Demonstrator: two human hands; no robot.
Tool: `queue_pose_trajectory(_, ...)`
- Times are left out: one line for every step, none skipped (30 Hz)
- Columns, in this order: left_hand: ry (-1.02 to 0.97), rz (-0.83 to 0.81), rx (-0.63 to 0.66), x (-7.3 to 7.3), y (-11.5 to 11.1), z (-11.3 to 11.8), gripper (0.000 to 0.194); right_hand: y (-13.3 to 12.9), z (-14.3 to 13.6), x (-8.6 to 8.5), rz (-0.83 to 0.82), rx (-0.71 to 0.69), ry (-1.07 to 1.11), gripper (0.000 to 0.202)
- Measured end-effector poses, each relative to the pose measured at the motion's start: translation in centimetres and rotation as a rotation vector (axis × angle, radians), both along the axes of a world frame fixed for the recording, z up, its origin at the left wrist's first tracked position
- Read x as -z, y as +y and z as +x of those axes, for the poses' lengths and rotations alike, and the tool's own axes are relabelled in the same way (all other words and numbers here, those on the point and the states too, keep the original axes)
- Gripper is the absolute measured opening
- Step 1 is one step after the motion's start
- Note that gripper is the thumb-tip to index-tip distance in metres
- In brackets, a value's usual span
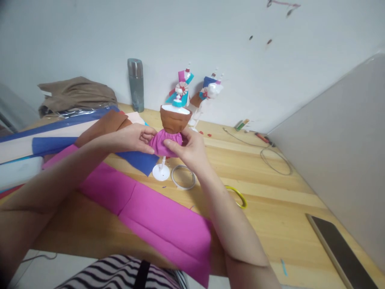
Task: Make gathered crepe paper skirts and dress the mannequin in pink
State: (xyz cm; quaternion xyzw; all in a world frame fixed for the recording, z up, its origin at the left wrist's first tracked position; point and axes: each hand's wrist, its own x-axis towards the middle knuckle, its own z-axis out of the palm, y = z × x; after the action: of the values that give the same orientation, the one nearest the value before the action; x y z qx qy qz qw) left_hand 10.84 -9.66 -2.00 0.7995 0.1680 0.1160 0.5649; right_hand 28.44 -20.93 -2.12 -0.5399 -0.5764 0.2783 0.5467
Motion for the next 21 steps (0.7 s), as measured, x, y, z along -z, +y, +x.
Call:
queue_pose_trajectory(-0.006,0.005,-0.013,0.1,-0.1,0.1,0.039,0.0,0.0,0.0,-0.004,0.003,0.003,0.032)
queue_pose_trajectory(-0.002,0.029,-0.025,0.1,-0.2,0.2,0.033,-0.1,0.0,-0.1,-0.001,0.009,0.004,0.033)
queue_pose_trajectory(0.012,0.065,-0.031,0.1,-0.4,0.3,0.027,-0.1,0.1,-0.1,0.006,0.016,0.003,0.034)
queue_pose_trajectory(0.028,0.102,-0.028,0.0,-0.6,0.4,0.022,-0.1,0.2,-0.1,0.012,0.024,-0.001,0.034)
queue_pose_trajectory(0.042,0.132,-0.020,0.0,-0.7,0.5,0.019,-0.1,0.3,-0.1,0.017,0.032,-0.008,0.033)
queue_pose_trajectory(0.050,0.150,-0.010,-0.1,-0.8,0.5,0.019,0.0,0.4,-0.1,0.019,0.039,-0.016,0.031)
queue_pose_trajectory(0.055,0.155,0.002,-0.1,-0.8,0.5,0.022,0.0,0.5,-0.1,0.020,0.045,-0.022,0.030)
queue_pose_trajectory(0.059,0.149,0.017,-0.1,-0.8,0.5,0.028,0.0,0.5,-0.1,0.017,0.049,-0.027,0.028)
queue_pose_trajectory(0.067,0.139,0.041,-0.1,-0.6,0.4,0.035,0.1,0.6,-0.1,0.016,0.053,-0.030,0.027)
queue_pose_trajectory(0.087,0.135,0.070,0.0,-0.4,0.3,0.041,0.1,0.6,-0.1,0.015,0.055,-0.032,0.026)
queue_pose_trajectory(0.125,0.146,0.092,0.1,-0.2,0.1,0.047,0.1,0.6,-0.2,0.016,0.056,-0.033,0.025)
queue_pose_trajectory(0.178,0.177,0.098,0.2,0.1,0.0,0.051,0.1,0.7,-0.2,0.016,0.057,-0.035,0.024)
queue_pose_trajectory(0.235,0.221,0.089,0.4,0.5,-0.2,0.054,0.1,0.8,-0.4,0.023,0.063,-0.038,0.023)
queue_pose_trajectory(0.281,0.269,0.064,0.5,0.8,-0.3,0.054,0.0,1.0,-0.5,0.039,0.075,-0.040,0.021)
queue_pose_trajectory(0.306,0.310,0.036,0.5,1.0,-0.4,0.054,-0.1,1.3,-0.7,0.065,0.092,-0.038,0.020)
queue_pose_trajectory(0.314,0.342,0.006,0.5,1.3,-0.6,0.052,-0.2,1.8,-0.9,0.104,0.114,-0.032,0.020)
queue_pose_trajectory(0.308,0.365,-0.020,0.4,1.4,-0.7,0.051,-0.3,2.3,-1.1,0.155,0.138,-0.025,0.021)
queue_pose_trajectory(0.298,0.382,-0.038,0.3,1.5,-0.8,0.049,-0.5,2.8,-1.3,0.210,0.168,-0.021,0.022)
queue_pose_trajectory(0.292,0.396,-0.054,0.2,1.6,-0.9,0.048,-0.6,3.5,-1.5,0.254,0.201,-0.027,0.023)
queue_pose_trajectory(0.292,0.408,-0.067,0.0,1.6,-1.0,0.048,-0.8,4.1,-1.7,0.282,0.239,-0.048,0.023)
queue_pose_trajectory(0.296,0.418,-0.079,-0.2,1.6,-1.1,0.047,-0.8,4.7,-1.8,0.292,0.282,-0.082,0.022)
